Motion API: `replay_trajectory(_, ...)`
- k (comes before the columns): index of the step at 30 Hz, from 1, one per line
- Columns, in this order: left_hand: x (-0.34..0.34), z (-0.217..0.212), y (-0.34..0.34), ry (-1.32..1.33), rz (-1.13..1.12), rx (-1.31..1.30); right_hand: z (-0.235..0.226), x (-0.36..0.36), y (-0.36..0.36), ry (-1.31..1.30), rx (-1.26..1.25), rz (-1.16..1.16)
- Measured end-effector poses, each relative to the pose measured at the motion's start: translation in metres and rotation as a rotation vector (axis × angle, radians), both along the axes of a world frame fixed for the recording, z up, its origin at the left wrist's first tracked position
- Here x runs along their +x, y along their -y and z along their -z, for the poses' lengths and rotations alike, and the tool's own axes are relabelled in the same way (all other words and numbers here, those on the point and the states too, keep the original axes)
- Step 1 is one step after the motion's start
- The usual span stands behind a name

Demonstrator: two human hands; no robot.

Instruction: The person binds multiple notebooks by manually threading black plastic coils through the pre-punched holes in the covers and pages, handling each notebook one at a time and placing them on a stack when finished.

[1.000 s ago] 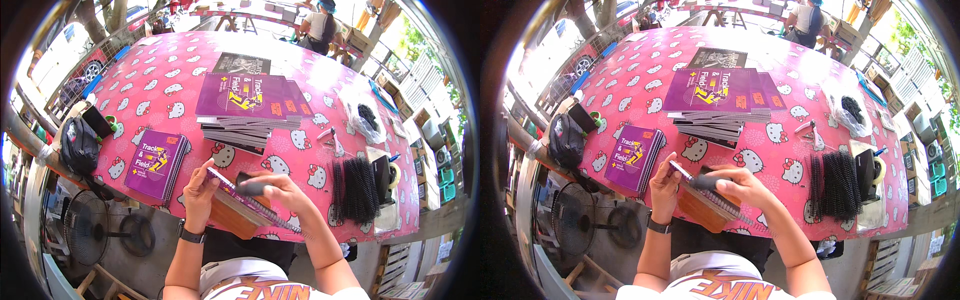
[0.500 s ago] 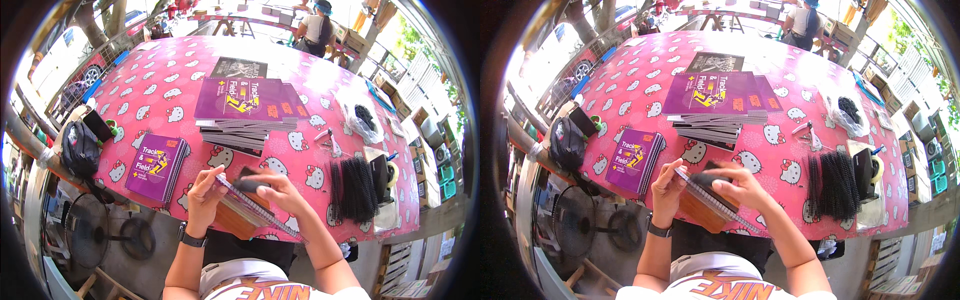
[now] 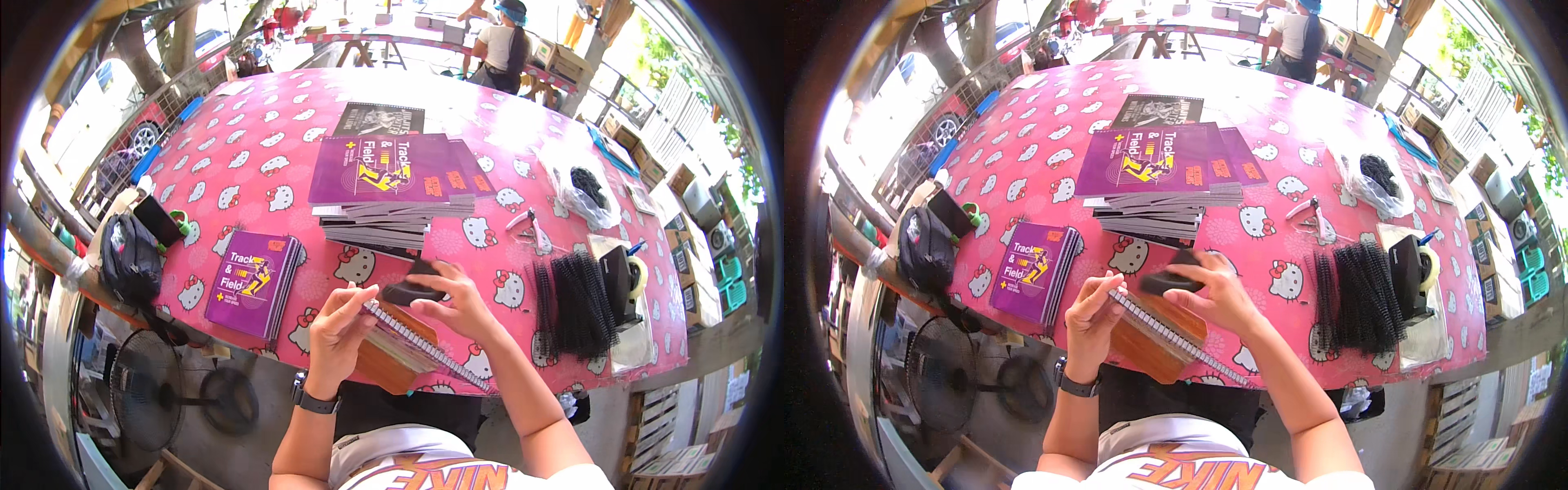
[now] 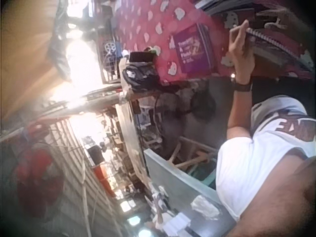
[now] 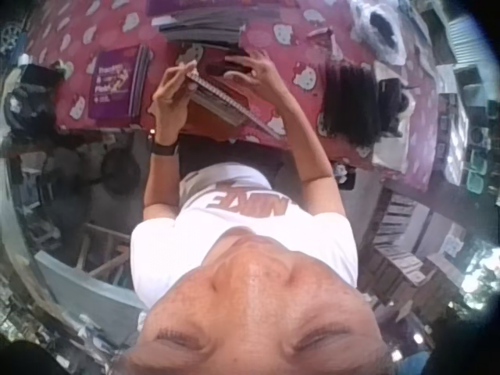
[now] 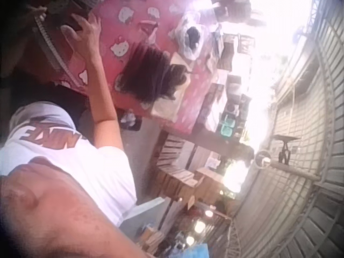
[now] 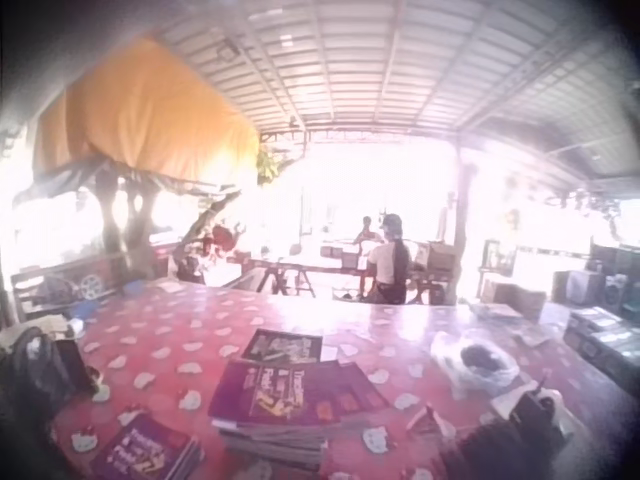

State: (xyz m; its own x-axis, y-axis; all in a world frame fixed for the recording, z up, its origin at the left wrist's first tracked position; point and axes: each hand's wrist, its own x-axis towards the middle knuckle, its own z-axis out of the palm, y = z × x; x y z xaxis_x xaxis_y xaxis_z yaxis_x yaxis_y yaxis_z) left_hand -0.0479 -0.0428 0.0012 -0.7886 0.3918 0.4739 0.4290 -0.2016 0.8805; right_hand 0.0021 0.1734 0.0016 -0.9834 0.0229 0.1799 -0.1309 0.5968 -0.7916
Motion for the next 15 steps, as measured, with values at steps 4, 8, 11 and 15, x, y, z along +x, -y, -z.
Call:
replay_trajectory(4,0.0,-0.008,-0.002,0.025,0.022,0.013,0.038,0.015,-0.038,-0.132,0.592,0.241)
replay_trajectory(8,0.0,-0.014,-0.006,0.116,0.09,0.052,-0.046,0.04,-0.008,-0.135,0.08,0.086)
replay_trajectory(11,0.008,-0.029,-0.024,0.081,0.129,0.01,-0.083,0.059,0.035,-0.285,-0.034,0.083)
replay_trajectory(15,0.019,-0.035,-0.036,0.151,0.189,0.051,-0.076,0.063,0.037,-0.411,0.019,0.14)
